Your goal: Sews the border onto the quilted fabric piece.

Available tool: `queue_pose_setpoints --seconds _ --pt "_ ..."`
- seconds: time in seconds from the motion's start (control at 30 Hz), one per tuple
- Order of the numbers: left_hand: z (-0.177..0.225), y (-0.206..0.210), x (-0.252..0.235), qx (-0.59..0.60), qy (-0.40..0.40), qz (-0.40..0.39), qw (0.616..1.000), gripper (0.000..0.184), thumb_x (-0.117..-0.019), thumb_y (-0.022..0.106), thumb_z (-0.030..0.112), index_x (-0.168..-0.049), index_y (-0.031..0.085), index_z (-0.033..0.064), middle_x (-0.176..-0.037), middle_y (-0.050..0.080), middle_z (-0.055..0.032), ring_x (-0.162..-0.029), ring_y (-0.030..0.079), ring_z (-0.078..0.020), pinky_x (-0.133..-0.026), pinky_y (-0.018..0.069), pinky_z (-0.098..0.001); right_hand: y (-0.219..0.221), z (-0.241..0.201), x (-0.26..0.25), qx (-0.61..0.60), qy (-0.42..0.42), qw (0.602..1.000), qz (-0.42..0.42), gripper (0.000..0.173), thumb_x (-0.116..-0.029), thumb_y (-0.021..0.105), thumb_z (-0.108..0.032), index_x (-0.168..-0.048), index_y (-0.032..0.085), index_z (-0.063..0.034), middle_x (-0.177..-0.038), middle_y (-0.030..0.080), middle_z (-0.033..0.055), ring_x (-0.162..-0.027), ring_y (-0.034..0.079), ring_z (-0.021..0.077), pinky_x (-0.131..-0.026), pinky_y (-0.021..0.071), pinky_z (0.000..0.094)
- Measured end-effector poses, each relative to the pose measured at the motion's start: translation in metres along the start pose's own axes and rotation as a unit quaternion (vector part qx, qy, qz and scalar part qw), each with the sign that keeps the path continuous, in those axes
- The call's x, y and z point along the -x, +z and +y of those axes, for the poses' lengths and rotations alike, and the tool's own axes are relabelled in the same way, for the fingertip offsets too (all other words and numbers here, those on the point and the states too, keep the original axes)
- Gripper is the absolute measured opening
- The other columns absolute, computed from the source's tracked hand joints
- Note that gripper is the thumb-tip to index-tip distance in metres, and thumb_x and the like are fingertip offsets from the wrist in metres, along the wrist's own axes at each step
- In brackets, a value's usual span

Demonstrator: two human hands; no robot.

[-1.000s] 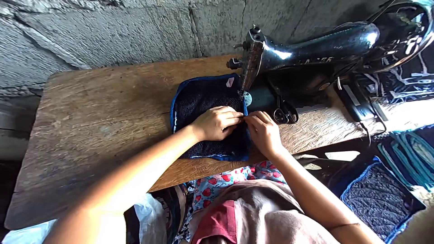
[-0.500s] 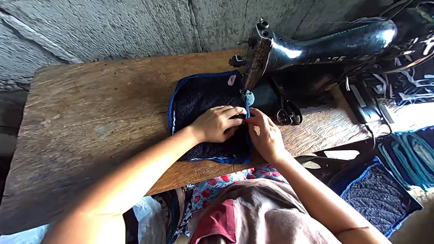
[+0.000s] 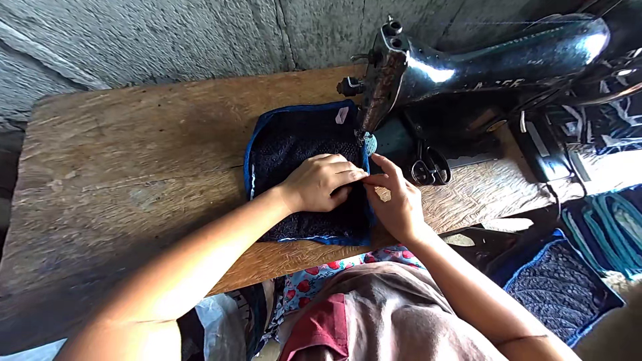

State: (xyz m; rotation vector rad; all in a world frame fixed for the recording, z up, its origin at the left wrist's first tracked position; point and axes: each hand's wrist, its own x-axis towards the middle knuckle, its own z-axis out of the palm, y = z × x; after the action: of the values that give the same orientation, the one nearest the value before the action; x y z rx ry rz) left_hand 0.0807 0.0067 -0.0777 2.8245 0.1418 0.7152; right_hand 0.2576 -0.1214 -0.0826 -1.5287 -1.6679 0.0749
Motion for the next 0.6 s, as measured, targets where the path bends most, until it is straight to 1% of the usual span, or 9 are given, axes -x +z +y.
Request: queue_pose_setpoints --seconds 0.03,0.1,0.13,0.17,0.2,0.27,0.4,0.5,0.6 --pt "0.000 0.000 0.000 0.000 0.003 0.000 1.000 0.035 -0.0897 0.055 0.017 -0.115 0.078 0.0080 -0.114 0.076 -0.0077 -0.107 0.070 -0.0242 -0.095 0.0540 -0.0405 -0.004 -0.001 0.002 -0.002 0.021 1.000 -0.013 0.041 -0.0930 0.067 -0.005 -0.133 0.059 0.0015 -0.096 0.077 0.0075 -0.088 0.076 0.0175 -0.078 0.0628 0.0342" --pt "-0.001 0.001 -0.001 0.002 0.006 0.000 1.000 0.034 -0.0903 0.055 0.017 -0.113 0.079 0.0095 -0.116 0.076 -0.0070 -0.108 0.070 -0.0238 -0.097 0.0537 -0.0404 -0.008 -0.002 0.006 0.004 0.049 0.999 -0.018 0.020 -0.0931 0.068 -0.013 -0.108 0.069 0.0000 -0.091 0.072 0.0089 -0.077 0.071 0.0158 -0.068 0.0607 0.0304" --pt "-0.001 0.002 0.000 0.002 0.007 0.003 1.000 0.034 -0.0907 0.055 0.017 -0.114 0.079 0.0094 -0.116 0.076 -0.0070 -0.109 0.070 -0.0237 -0.097 0.0533 -0.0398 -0.009 -0.002 0.007 0.014 0.057 0.998 -0.022 0.019 -0.0920 0.070 -0.020 -0.097 0.072 -0.0014 -0.086 0.070 0.0088 -0.072 0.067 0.0160 -0.064 0.0580 0.0308" --pt "-0.001 0.002 0.000 0.002 0.009 0.004 1.000 0.034 -0.0909 0.055 0.017 -0.114 0.079 0.0088 -0.117 0.076 -0.0073 -0.110 0.070 -0.0240 -0.098 0.0532 -0.0397 -0.008 -0.003 0.008 0.027 0.064 0.997 -0.029 0.023 -0.0907 0.072 -0.026 -0.090 0.073 -0.0025 -0.082 0.069 0.0087 -0.069 0.066 0.0172 -0.062 0.0565 0.0330" --pt "0.000 0.002 0.000 0.001 0.010 0.002 1.000 0.035 -0.0908 0.055 0.017 -0.115 0.078 0.0081 -0.117 0.076 -0.0076 -0.110 0.070 -0.0244 -0.098 0.0531 -0.0401 -0.007 -0.005 0.008 0.039 0.069 0.996 -0.035 0.026 -0.0890 0.074 -0.029 -0.087 0.072 -0.0028 -0.081 0.069 0.0092 -0.069 0.067 0.0191 -0.061 0.0559 0.0363" --pt "0.000 0.001 0.000 -0.005 0.010 -0.002 1.000 0.036 -0.0909 0.055 0.018 -0.117 0.077 0.0071 -0.117 0.076 -0.0080 -0.111 0.070 -0.0248 -0.099 0.0526 -0.0403 -0.006 -0.009 0.005 0.051 0.078 0.995 -0.045 0.024 -0.0870 0.076 -0.025 -0.087 0.072 -0.0014 -0.080 0.069 0.0104 -0.067 0.067 0.0221 -0.058 0.0547 0.0402" --pt "0.001 0.000 -0.001 -0.017 0.009 -0.013 1.000 0.043 -0.0900 0.055 0.018 -0.128 0.073 0.0077 -0.114 0.075 -0.0097 -0.107 0.070 -0.0262 -0.097 0.0527 -0.0419 -0.003 -0.013 0.002 0.047 0.072 0.995 -0.040 0.010 -0.0857 0.073 -0.011 -0.085 0.071 -0.0016 -0.078 0.069 0.0095 -0.063 0.066 0.0190 -0.055 0.0551 0.0352" --pt "0.000 0.000 -0.001 -0.011 0.012 -0.017 1.000 0.040 -0.0911 0.054 0.017 -0.124 0.076 0.0110 -0.118 0.075 -0.0086 -0.108 0.070 -0.0263 -0.097 0.0522 -0.0425 -0.003 -0.012 0.004 0.059 0.059 0.996 -0.027 0.007 -0.0844 0.071 -0.006 -0.081 0.069 -0.0006 -0.074 0.067 0.0104 -0.060 0.064 0.0190 -0.053 0.0534 0.0334" --pt "-0.001 0.001 0.000 0.005 0.007 -0.010 1.000 0.036 -0.0939 0.052 0.019 -0.119 0.078 0.0106 -0.117 0.075 -0.0084 -0.108 0.070 -0.0259 -0.098 0.0519 -0.0425 -0.001 -0.011 0.005 0.073 0.034 0.997 -0.018 0.007 -0.0845 0.070 -0.006 -0.079 0.069 -0.0011 -0.073 0.066 0.0103 -0.059 0.064 0.0191 -0.052 0.0532 0.0325"
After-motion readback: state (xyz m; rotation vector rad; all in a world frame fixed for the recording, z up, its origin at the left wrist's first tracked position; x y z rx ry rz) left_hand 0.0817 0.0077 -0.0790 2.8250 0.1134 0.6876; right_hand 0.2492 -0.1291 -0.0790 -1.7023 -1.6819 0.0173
